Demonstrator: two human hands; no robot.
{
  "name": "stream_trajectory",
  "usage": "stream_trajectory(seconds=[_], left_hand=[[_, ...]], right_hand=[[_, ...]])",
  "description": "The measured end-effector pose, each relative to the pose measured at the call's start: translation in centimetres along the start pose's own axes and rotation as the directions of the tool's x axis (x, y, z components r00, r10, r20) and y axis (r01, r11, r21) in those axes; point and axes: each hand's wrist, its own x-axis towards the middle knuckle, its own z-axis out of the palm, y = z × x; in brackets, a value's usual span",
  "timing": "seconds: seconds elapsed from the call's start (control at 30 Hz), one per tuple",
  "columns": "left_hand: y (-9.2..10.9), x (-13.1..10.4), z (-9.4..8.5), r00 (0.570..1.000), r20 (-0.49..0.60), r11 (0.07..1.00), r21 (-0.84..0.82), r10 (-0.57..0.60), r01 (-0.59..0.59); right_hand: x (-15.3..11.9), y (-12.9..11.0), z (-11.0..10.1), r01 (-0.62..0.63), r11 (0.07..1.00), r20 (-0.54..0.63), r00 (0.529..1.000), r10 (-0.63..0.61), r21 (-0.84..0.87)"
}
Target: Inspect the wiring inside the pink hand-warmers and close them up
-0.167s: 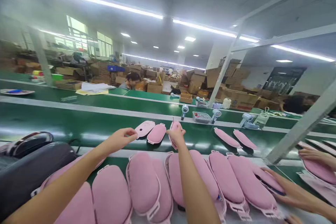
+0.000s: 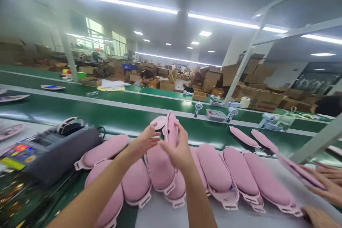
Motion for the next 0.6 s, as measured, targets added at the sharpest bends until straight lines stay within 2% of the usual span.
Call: stream_trajectory(seconds=[0.1,0.2,0.3,0.33,0.4,0.43,0.5,0.53,0.6], left_hand=[[-2.6,-4.5,1.6,0.985,0.166,0.982,-0.178,-0.037,0.067],[-4.7,-8.7,1.9,0.971,0.223,0.943,-0.297,-0.084,0.150],[-6.3,-11.5,1.0,0.962,0.227,0.886,-0.402,-0.149,0.232],[-6.7,-12.2,0.6,0.956,0.233,0.859,-0.437,-0.178,0.266],[-7.6,-13.1,-0.1,0.950,0.212,0.817,-0.490,-0.228,0.305],[-8.0,-13.4,-0.3,0.955,0.171,0.814,-0.501,-0.241,0.295],[-8.7,-13.8,-0.5,0.967,0.054,0.840,-0.486,-0.247,0.242],[-8.9,-13.9,-0.5,0.969,0.000,0.854,-0.473,-0.246,0.217],[-9.1,-13.9,-0.2,0.965,-0.062,0.870,-0.451,-0.253,0.199]], right_hand=[[-7.4,-0.3,1.0,0.126,0.991,0.080,0.989,-0.122,-0.041],[-13.0,0.2,1.0,0.059,0.998,0.166,0.984,-0.061,0.020],[-16.0,1.4,0.2,-0.062,0.986,0.149,0.988,0.038,0.156],[-16.5,2.0,0.0,-0.089,0.986,0.106,0.992,0.075,0.139],[-17.1,3.5,-0.5,-0.104,0.995,0.016,0.994,0.104,-0.003],[-17.3,4.4,-0.6,-0.077,0.992,-0.021,0.997,0.075,-0.098],[-17.4,6.2,-0.8,0.067,0.956,-0.072,0.993,-0.091,-0.286],[-17.4,7.1,-0.8,0.164,0.910,-0.089,0.973,-0.212,-0.381],[-17.4,8.2,-0.7,0.315,0.766,-0.085,0.898,-0.431,-0.560]])
